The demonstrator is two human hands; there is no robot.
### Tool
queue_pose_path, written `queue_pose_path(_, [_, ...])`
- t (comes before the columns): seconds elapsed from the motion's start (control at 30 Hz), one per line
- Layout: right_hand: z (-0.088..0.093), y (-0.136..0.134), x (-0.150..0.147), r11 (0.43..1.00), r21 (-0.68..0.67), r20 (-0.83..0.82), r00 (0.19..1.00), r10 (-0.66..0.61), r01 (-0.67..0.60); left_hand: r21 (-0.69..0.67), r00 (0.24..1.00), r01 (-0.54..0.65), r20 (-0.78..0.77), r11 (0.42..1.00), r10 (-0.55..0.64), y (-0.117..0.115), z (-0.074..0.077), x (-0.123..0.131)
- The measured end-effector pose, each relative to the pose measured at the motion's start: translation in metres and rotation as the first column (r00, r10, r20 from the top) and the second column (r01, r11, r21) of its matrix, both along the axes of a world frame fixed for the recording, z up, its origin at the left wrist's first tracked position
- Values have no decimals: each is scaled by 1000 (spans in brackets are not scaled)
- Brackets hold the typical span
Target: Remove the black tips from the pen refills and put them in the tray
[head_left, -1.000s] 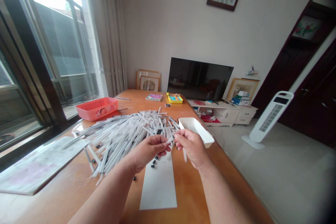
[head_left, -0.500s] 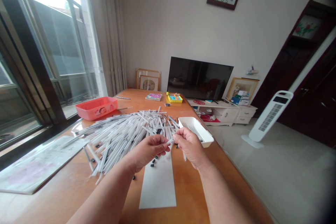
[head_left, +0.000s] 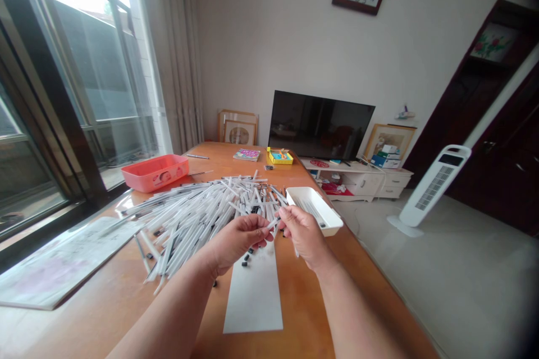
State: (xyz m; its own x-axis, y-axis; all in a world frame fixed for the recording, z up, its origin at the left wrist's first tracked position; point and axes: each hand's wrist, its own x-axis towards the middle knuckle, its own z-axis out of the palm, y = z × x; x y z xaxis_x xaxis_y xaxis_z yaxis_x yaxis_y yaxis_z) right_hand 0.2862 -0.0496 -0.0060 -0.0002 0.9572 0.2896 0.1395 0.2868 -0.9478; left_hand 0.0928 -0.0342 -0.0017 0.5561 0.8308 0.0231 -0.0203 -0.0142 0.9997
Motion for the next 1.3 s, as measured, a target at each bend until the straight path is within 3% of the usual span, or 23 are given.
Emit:
queue_pose_path(0.1, [0,0,0,1000,0,-27,999,23,-23,-12,1000,-2,11,1000,2,0,0,1])
queue_pose_path(0.3, [-4,3,-3,989,82,26,991,-129,126,-44,999,-41,-2,998,41,0,0,3])
queue_pose_path(0.5, [0,1,-3,1000,3,-80,997,-12,13,-46,999,-18,49,999,21,0,1,3])
queue_pose_path(0.7, [-7,5,-4,987,70,-32,990,-140,142,-72,997,-61,40,996,64,-1,2,6])
queue_pose_path(0.9, [-4,3,-3,1000,18,-59,998,-25,26,-89,995,-58,71,994,64,-2,3,5])
queue_pose_path(1.1, [-10,6,-7,982,113,-12,988,-154,154,-84,992,-115,38,990,118,-3,3,10])
queue_pose_path(1.3, [-6,4,-6,988,81,-84,988,-126,133,-116,999,13,-35,993,-18,-6,7,6])
